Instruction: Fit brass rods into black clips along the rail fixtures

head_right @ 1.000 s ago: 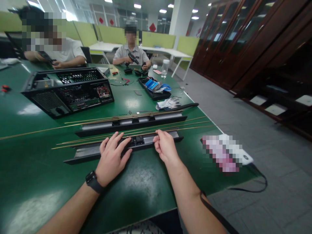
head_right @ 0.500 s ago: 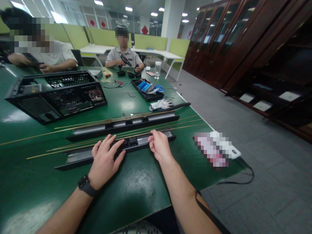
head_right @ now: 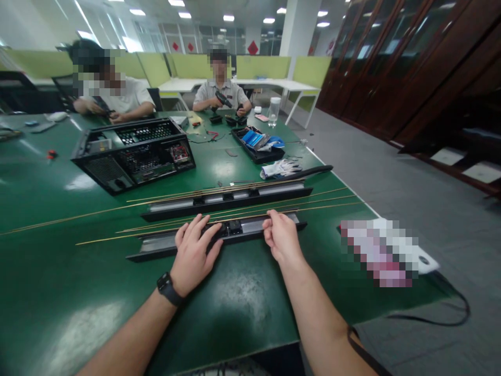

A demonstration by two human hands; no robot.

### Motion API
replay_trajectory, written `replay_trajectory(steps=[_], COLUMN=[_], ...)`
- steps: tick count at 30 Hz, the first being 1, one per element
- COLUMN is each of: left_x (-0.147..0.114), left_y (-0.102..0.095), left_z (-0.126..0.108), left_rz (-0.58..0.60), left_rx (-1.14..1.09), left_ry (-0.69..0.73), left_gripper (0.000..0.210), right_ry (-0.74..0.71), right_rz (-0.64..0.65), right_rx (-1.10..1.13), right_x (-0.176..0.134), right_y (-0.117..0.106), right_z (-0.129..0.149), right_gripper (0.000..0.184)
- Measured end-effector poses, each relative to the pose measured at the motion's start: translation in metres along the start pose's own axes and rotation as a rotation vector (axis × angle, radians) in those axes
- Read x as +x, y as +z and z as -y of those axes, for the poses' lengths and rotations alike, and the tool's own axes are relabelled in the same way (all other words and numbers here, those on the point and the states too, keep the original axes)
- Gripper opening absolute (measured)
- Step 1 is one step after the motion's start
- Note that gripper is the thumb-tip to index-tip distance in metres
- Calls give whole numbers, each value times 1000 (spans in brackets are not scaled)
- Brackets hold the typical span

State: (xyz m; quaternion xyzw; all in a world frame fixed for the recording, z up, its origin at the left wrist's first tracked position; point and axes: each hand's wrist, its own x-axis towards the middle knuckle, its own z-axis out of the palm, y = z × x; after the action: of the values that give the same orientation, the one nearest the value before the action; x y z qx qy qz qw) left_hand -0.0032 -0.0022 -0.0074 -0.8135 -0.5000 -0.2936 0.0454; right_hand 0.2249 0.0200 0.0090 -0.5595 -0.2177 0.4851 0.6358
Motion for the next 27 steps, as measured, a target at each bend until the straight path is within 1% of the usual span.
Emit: replay_trajectory(steps=[2,4,9,11,14,16,18,20,23,24,25,27], left_x=[0,0,0,0,0,-1,-1,-1,-1,0,0,0], left_y=[0,-1,-1,-1,-1,-1,-1,-1,-2,-2,-2,-2], left_z=[0,-1,-2,-2,-1,-1,-1,-1,-2,-2,-2,-2], left_rz=[4,8,20,21,22,22,22,21,24,23,22,18], left_rx=[-9,-13,-29,-32,-36,-37,-34,-29,-24,-23,-22,-22], left_ry=[-10,-19,-29,-31,-32,-34,-38,-44,-45,-45,-45,-43], left_gripper=[36,36,36,36,36,36,36,37,37,37,37,37], right_ry=[-4,-13,57,56,23,20,12,15,69,78,74,44], right_rz=[-18,-2,166,151,36,3,19,70,168,180,170,100], right_rx=[12,-9,-91,-87,-36,-13,-19,-44,-77,-76,-67,-30], right_x=[2,0,-11,-11,-6,-2,-2,-4,-9,-10,-9,-7], right_y=[-1,1,7,7,3,2,2,4,6,6,6,4], right_z=[1,0,-3,-2,0,1,0,-2,-4,-4,-4,-3], right_gripper=[11,12,19,18,14,13,14,17,20,20,20,18])
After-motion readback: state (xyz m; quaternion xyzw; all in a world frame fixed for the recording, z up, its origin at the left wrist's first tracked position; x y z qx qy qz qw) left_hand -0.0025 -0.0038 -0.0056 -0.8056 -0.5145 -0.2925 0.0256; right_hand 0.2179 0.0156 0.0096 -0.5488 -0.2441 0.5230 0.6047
